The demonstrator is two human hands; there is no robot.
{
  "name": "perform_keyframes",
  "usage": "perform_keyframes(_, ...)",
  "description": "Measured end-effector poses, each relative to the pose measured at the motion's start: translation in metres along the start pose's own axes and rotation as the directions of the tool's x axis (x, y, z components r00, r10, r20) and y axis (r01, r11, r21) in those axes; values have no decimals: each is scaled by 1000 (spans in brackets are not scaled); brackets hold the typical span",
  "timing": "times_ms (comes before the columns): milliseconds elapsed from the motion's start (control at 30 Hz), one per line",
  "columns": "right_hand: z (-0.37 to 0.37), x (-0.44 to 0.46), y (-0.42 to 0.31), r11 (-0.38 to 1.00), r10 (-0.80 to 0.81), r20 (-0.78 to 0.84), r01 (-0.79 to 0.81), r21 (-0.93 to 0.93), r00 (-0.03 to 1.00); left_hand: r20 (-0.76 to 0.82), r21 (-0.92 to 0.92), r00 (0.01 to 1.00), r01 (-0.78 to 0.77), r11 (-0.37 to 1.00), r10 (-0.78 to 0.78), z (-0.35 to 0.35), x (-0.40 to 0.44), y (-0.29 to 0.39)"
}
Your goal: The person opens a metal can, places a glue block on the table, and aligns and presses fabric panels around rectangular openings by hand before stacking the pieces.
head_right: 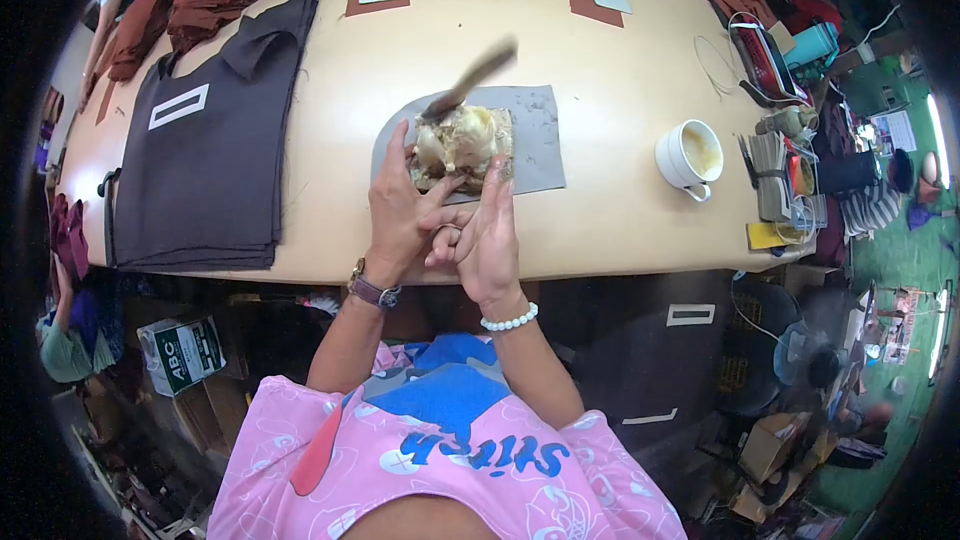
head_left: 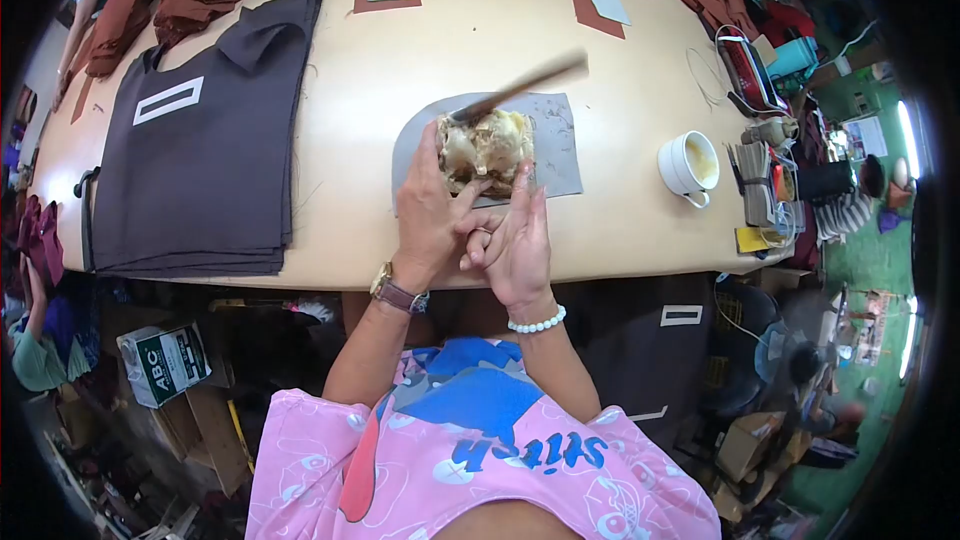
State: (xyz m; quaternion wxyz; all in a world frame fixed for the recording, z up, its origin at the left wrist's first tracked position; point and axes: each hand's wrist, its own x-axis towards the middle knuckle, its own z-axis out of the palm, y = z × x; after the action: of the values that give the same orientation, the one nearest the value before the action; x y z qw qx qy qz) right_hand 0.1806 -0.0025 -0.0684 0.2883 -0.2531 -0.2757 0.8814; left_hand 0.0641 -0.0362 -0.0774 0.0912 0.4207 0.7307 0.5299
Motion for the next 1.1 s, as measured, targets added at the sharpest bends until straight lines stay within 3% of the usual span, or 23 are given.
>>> perform_keyframes(433, -3, -12, 0, 998, 31, 8, -31, 54, 999, 17, -24, 1000, -14, 1000, 14, -3, 0, 2)
perform_keyframes(667, -24, -14, -31, 981, 73, -91, -55, 185, 993, 4, 8, 999, -38, 999, 38, -3, 1, 0)
perform_keyframes(767, -16, -20, -44, 953, 197, 134, -222, 204, 971, -3, 14, 998, -66, 998, 66, -3, 1, -1)
perform_keyframes(800, -19, -15, -46, 922, 265, 288, -330, 205, 920, 4, 9, 998, -63, 998, 63, -2, 1, -2)
perform_keyframes(933, -43, 27, -58, 675, 391, 445, -579, 457, 806, 13, 2, 998, -66, 998, 66, -4, 0, -4)
perform_keyframes(1100, -55, 36, -75, 742, 445, 483, -612, 272, 754, 43, -1, 997, -65, 998, 65, -5, 1, -3)
